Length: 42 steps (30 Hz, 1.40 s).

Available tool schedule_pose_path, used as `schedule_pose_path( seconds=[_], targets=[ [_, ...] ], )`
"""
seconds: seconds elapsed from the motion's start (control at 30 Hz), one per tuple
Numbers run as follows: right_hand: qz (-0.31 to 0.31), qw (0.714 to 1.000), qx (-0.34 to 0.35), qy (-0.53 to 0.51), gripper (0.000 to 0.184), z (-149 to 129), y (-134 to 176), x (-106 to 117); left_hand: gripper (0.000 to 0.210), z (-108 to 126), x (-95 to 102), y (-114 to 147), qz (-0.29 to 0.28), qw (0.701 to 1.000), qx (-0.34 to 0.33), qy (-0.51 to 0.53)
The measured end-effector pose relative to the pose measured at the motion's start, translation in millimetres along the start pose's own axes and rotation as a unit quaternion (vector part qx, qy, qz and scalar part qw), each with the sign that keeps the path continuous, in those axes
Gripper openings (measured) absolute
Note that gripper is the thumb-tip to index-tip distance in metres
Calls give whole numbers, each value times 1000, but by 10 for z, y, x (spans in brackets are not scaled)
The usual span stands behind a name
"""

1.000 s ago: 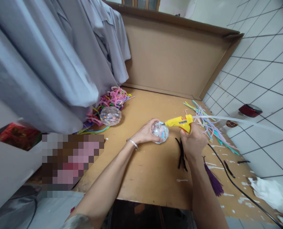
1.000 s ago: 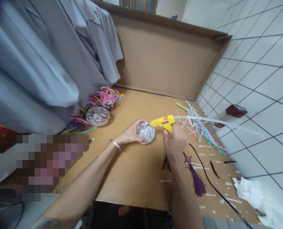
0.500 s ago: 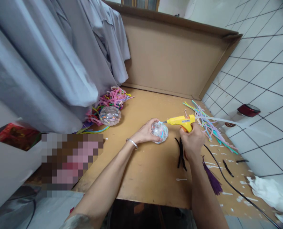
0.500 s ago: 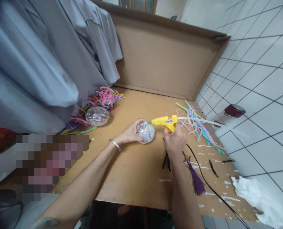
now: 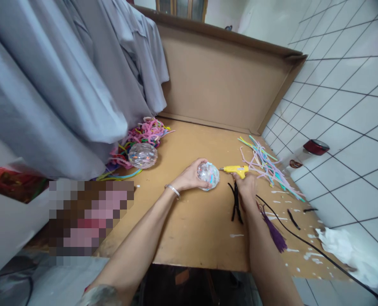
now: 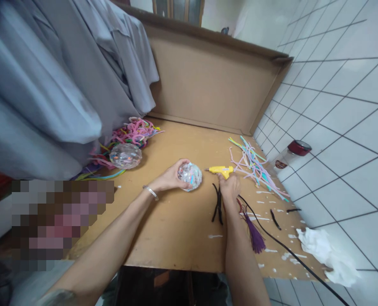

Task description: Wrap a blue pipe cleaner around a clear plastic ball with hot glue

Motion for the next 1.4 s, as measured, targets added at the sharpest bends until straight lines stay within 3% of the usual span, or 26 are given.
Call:
schedule_pose_path(
  seconds=[0.13,0.23,0.3,0.37,0.43,0.53,0.9,1.4],
  targets=[
    [30,999,23,24,41,-36,28,42,89,16,-2,11,-1,1000,5,-7],
    [125,984,127,-5,29,-226,116,235,88,39,-13,17,-1,1000,2,-18],
    [191,946,248,-82,23,-423,266,393,87,55,-21,20,1,1000,-4,-25],
    [205,902,349,-151,23,-603,445,499,87,65,-30,20,3,999,-12,-37],
    [199,873,413,-165,22,-750,612,552,88,67,-37,17,6,998,-21,-51],
    [170,854,469,-144,22,-881,776,550,88,62,-46,12,10,997,-37,-71],
    [153,857,483,-94,21,-900,792,491,90,75,-90,15,7,993,-47,-108],
    [83,873,436,-202,24,-890,695,437,89,40,-71,13,9,996,-41,-73]
  ],
)
Point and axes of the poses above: each hand's wrist, its own y-axis away from the middle knuckle, its own x-axis out of the back of the hand, z = x × y, the point moved 6 cm from there along -y, towards the middle knuckle, and after that the axes turned 5 degrees about -z, right-handed, at the moved point
